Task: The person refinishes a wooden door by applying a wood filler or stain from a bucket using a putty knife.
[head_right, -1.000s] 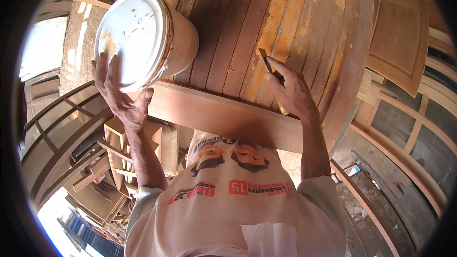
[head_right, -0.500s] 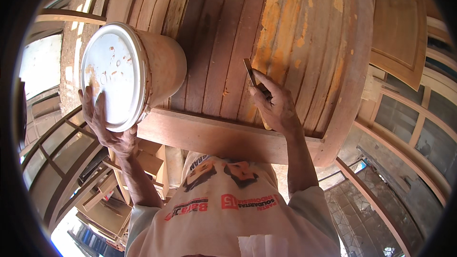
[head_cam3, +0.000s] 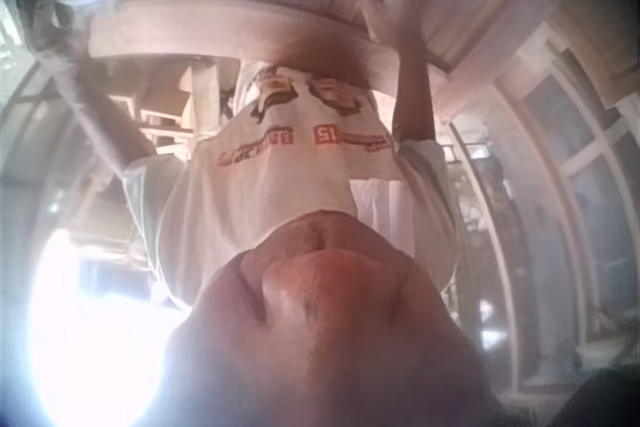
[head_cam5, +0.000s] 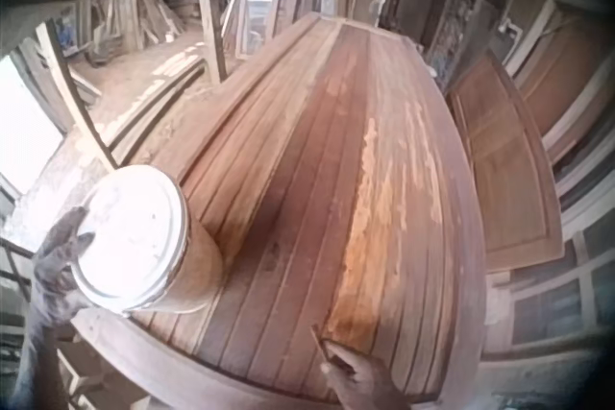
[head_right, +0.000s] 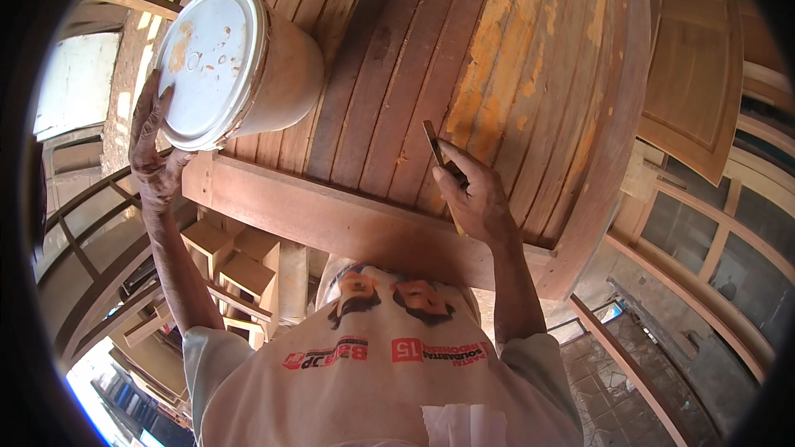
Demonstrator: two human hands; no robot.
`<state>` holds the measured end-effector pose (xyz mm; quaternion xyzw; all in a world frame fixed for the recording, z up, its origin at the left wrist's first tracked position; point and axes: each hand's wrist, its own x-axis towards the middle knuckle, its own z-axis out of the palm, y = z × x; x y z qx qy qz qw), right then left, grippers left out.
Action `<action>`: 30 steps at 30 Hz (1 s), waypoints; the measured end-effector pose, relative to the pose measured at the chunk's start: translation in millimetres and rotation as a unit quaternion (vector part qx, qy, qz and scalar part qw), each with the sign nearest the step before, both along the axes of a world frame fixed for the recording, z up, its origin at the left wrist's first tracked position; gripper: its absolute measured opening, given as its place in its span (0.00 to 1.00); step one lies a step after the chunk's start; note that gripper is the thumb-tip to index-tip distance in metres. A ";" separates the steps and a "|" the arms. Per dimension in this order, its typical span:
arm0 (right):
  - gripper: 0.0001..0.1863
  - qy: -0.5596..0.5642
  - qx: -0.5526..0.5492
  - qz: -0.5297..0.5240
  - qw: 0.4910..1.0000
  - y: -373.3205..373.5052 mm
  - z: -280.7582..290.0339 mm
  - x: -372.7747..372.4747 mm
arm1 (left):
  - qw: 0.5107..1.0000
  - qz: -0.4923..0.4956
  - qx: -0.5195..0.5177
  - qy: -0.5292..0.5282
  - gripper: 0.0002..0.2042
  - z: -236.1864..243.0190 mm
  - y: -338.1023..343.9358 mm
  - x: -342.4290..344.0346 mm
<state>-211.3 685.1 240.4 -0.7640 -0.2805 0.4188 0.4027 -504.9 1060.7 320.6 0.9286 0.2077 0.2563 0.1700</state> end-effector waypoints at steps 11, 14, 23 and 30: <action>0.24 -0.032 0.038 -0.108 0.993 -17.9 7.4 -24.7 | 0.992 -0.048 -0.074 0.091 0.42 -108.3 -179.6 129.3; 0.24 -0.064 0.033 -0.128 0.989 -32.2 15.6 -31.1 | 0.991 -0.032 0.004 0.131 0.47 -152.0 -158.9 180.2; 0.24 -0.070 0.025 -0.199 0.977 -92.4 1.6 -25.8 | 0.988 0.002 0.041 0.148 0.47 -160.9 -157.4 233.3; 0.24 0.008 0.111 -0.167 0.980 -73.9 0.3 -11.3 | 0.987 -0.085 -0.010 0.132 0.42 -153.9 -182.1 194.3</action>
